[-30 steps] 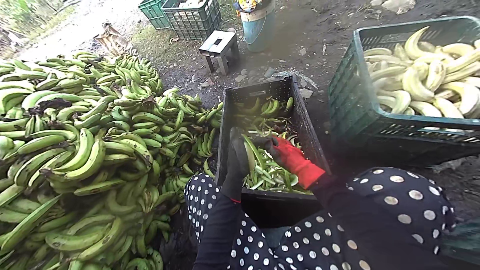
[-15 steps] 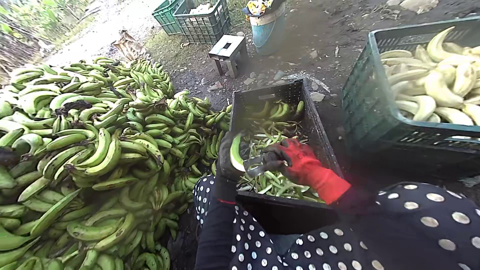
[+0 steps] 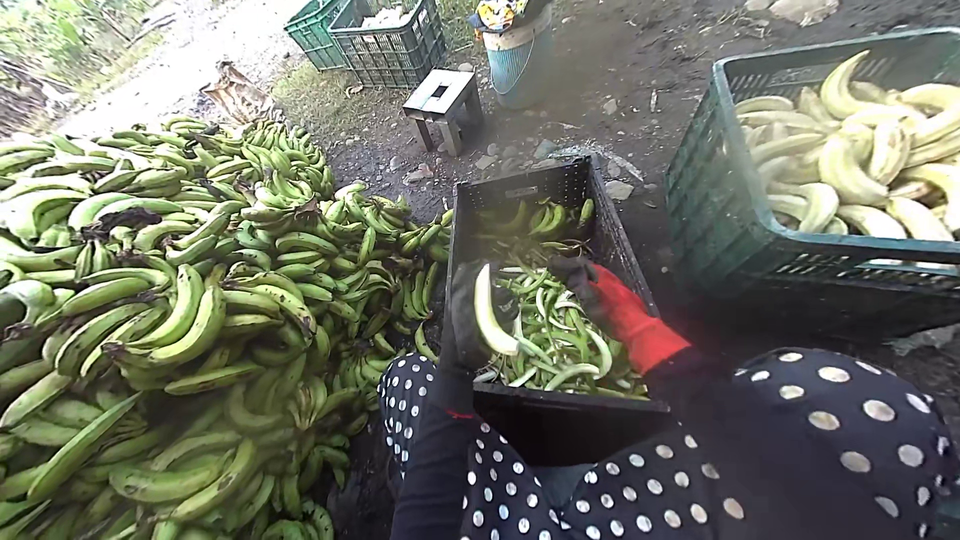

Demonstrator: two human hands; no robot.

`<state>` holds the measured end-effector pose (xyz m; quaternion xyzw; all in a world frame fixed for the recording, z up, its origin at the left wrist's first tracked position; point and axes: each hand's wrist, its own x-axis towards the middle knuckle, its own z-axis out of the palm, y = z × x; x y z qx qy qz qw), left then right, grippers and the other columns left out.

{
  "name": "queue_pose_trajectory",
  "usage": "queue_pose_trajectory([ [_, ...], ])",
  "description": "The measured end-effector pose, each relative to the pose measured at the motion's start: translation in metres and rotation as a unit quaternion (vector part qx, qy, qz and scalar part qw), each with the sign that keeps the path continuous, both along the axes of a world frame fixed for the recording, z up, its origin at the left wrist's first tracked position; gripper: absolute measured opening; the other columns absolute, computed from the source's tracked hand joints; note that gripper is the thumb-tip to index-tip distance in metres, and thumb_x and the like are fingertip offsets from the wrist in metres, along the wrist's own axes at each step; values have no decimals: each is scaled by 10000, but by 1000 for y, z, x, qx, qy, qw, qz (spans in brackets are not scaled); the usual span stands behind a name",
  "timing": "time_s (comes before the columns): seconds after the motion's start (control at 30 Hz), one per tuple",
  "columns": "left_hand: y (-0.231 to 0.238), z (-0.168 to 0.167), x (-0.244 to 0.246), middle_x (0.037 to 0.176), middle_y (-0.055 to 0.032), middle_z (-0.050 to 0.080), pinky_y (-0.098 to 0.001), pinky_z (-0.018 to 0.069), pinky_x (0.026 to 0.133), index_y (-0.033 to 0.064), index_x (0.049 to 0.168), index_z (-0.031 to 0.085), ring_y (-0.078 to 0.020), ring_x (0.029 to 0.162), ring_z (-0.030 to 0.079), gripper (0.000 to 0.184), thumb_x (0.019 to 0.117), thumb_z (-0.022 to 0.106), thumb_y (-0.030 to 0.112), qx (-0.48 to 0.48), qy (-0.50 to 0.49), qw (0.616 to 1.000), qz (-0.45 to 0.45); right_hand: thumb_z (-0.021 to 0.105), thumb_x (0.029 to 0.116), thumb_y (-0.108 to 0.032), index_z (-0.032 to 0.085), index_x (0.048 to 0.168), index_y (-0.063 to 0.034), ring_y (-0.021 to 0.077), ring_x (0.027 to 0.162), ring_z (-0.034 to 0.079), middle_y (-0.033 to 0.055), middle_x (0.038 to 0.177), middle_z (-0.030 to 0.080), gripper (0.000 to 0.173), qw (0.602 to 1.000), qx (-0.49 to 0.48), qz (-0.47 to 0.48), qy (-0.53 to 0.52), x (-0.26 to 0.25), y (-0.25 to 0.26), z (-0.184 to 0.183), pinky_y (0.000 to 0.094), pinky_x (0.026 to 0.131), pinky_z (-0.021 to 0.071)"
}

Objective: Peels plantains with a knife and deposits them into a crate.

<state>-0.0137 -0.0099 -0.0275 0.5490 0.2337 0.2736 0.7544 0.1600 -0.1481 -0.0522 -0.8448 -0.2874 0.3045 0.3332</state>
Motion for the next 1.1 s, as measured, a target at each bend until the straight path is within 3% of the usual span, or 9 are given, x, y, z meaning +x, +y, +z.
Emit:
queue_pose_trajectory([
  [0.17,32,-16,-21,982,-94,669,-346,592,751,57,1305,593,-157,817,655,487,1108,289,383,115,166,975,-97,540,1035,-146,591,1349,-56,282,1093,646,185,1220,662,331,970,229,-74,-42,21,-32,6,515,939,525],
  [0.3,32,-33,-14,1044,-151,692,-534,544,899,55,1197,673,-260,963,677,671,1073,262,571,306,431,784,-326,422,1083,-264,539,1352,-63,57,1008,652,12,1238,665,355,897,407,-163,-58,51,-99,45,273,880,562],
  [0.37,25,-25,8,1061,-172,680,-567,529,894,52,1212,659,-287,979,669,653,1076,279,566,309,454,750,-368,397,1096,-298,481,1373,-34,51,952,657,16,1261,647,392,866,443,-192,-132,61,-130,59,265,831,569],
  [0.5,-9,36,99,1077,-69,665,-358,568,845,70,1301,602,-123,937,650,445,1107,333,366,283,242,871,-321,385,1113,-336,438,1460,-174,95,767,660,-15,1050,681,386,819,414,-379,-119,47,-187,62,302,649,577],
  [0.6,-49,82,177,1069,-66,669,-390,602,808,113,1344,505,-182,928,681,363,1097,363,338,107,-23,955,-275,251,1128,-390,465,1414,-240,110,714,683,-40,989,708,387,775,481,-401,-93,57,-206,66,309,572,588],
  [0.73,-94,62,211,995,-96,674,-420,607,710,128,1433,441,-222,828,689,514,1087,338,494,136,70,962,-226,116,1095,-532,529,1277,-219,173,731,705,-10,976,717,550,718,553,-416,-70,65,-218,79,374,585,615],
  [0.77,-99,29,206,900,-94,634,-392,561,613,137,1360,487,-210,725,639,508,1075,341,531,219,154,930,-252,116,1090,-541,556,1248,-212,181,753,711,-3,963,718,572,705,567,-422,-58,66,-222,79,382,600,617],
  [0.93,-127,-95,168,1336,-246,603,-649,488,972,54,1431,510,-432,1220,604,569,1089,328,471,466,523,557,-446,25,1077,-549,623,1179,-154,220,708,720,51,873,719,724,646,598,-472,43,67,-229,85,440,539,613],
  [1.1,-139,-156,152,1463,-239,502,-672,477,949,108,1534,421,-459,1284,537,673,978,532,471,551,546,415,-475,79,1062,-596,609,1237,-178,214,737,724,32,902,707,697,672,583,-454,50,68,-221,84,444,538,618],
])
